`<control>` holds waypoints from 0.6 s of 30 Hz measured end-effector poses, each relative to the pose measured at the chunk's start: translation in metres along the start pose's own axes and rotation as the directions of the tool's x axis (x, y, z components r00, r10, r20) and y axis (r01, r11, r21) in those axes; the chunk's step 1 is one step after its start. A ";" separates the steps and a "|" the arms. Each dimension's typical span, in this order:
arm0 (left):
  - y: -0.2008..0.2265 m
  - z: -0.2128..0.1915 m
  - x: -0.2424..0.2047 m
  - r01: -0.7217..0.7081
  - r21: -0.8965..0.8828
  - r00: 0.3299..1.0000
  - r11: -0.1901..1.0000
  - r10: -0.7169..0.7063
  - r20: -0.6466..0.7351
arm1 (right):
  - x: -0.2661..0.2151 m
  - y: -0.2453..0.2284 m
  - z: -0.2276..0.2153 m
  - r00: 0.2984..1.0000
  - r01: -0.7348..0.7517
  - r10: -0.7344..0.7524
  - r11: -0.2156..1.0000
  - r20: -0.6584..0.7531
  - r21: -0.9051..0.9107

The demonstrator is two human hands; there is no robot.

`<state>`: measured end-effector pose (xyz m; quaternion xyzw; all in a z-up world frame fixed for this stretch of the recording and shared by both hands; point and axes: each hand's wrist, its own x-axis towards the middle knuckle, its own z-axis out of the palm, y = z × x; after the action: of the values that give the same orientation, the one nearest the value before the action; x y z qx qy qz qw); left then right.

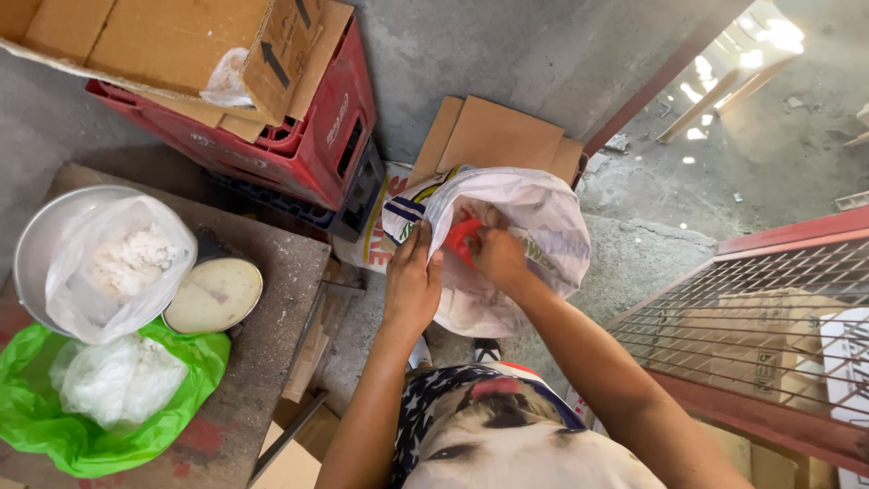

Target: Measuring and bagging white agricultural powder in a storage shed.

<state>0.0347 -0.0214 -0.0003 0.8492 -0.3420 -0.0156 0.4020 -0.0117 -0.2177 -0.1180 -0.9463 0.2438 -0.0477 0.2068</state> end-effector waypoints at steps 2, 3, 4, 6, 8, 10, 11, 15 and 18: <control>0.000 -0.002 0.000 0.005 -0.004 1.000 1.000 -0.005 0.013 | -0.007 0.002 -0.028 1.000 -0.003 0.006 0.994 -0.025 0.113; 0.000 -0.002 0.000 0.019 -0.010 1.000 1.000 -0.019 0.020 | -0.009 0.004 -0.042 0.999 0.003 0.007 0.975 -0.044 0.222; -0.002 -0.002 0.000 0.022 -0.013 0.999 1.000 -0.022 0.024 | -0.014 0.001 -0.055 0.999 -0.002 0.011 0.976 -0.040 0.219; -0.004 -0.001 0.000 0.001 -0.031 1.000 1.000 -0.001 0.002 | -0.023 -0.004 -0.080 0.993 0.060 -0.043 0.987 0.109 -0.152; -0.003 -0.002 0.000 -0.001 -0.028 1.000 1.000 0.001 0.004 | -0.025 0.004 -0.079 0.987 0.095 -0.061 0.969 0.151 -0.229; -0.002 -0.002 0.001 -0.005 -0.025 1.000 1.000 0.005 -0.001 | -0.025 0.001 -0.087 0.978 0.138 -0.081 0.942 0.191 -0.305; -0.002 -0.002 0.002 0.001 -0.023 1.000 1.000 -0.001 0.001 | -0.025 -0.005 -0.095 0.984 0.106 -0.061 0.958 0.170 -0.268; -0.003 -0.001 -0.001 0.007 -0.011 1.000 1.000 -0.007 0.004 | -0.022 -0.013 -0.077 0.994 0.099 -0.088 0.977 0.066 -0.190; -0.001 -0.003 -0.001 -0.002 0.004 1.000 1.000 0.002 -0.003 | -0.021 -0.014 -0.069 0.979 0.118 -0.065 0.953 0.192 -0.279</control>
<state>0.0358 -0.0185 0.0011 0.8498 -0.3421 -0.0133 0.4008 -0.0375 -0.2218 -0.0489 -0.9771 0.1842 0.0647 0.0851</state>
